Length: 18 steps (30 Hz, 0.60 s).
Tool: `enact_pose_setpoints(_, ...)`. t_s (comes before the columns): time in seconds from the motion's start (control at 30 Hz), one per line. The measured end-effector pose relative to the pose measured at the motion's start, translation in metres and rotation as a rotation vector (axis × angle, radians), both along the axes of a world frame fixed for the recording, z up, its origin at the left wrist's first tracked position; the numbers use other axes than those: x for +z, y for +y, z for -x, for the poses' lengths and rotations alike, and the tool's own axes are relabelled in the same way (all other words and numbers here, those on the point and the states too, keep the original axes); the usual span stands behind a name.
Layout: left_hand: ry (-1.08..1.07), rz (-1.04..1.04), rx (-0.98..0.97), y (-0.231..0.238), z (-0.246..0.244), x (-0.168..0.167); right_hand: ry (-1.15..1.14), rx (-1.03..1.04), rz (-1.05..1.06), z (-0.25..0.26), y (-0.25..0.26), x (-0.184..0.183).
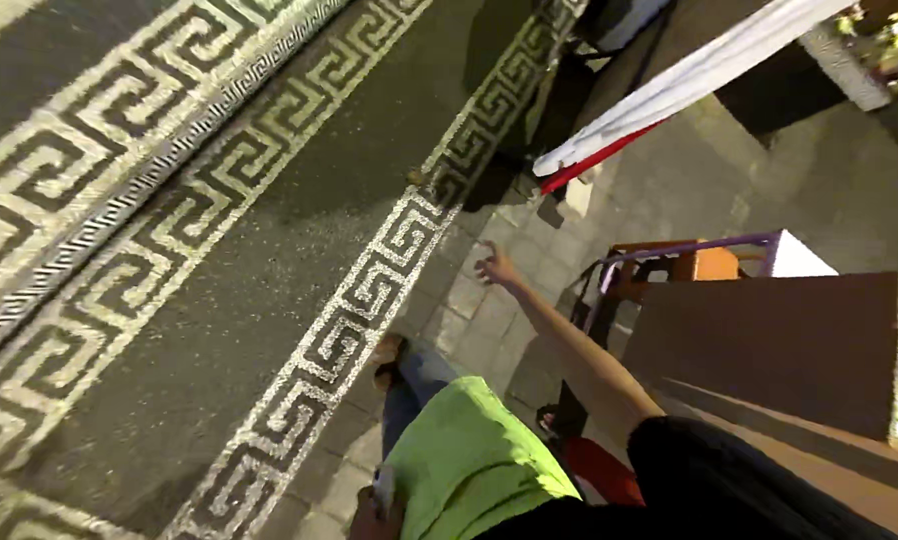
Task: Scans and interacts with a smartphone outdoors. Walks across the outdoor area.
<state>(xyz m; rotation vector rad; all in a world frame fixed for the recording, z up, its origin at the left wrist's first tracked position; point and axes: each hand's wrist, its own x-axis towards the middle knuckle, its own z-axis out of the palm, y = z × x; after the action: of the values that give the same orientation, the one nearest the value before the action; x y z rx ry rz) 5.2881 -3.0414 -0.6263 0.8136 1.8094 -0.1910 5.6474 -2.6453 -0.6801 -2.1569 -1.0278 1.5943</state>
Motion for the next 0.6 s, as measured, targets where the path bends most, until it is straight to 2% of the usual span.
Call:
enact_pose_setpoints(0.1, -0.045, -0.028, -0.052, 0.016, 0.000, -0.007, 0.055, -0.140, -0.031, -0.047, -0.041, -0.015)
enact_pose_setpoints(0.2, -0.078, -0.030, -0.071, 0.038, -0.007, -0.008, 0.052, -0.244, 0.008, -0.072, -0.081, -0.016)
enact_pose_setpoints(0.37, -0.040, 0.025, -0.085, 0.058, -0.026, -0.004, -0.039, -0.250, 0.163, -0.092, -0.134, -0.018)
enact_pose_setpoints(0.5, 0.043, 0.056, -0.096, 0.073, -0.052, -0.001, -0.090, -0.133, 0.292, -0.107, -0.128, -0.034)
enact_pose_setpoints(0.6, 0.056, 0.021, -0.050, 0.086, -0.073, 0.001, -0.117, -0.012, 0.310, -0.117, -0.099, -0.039)
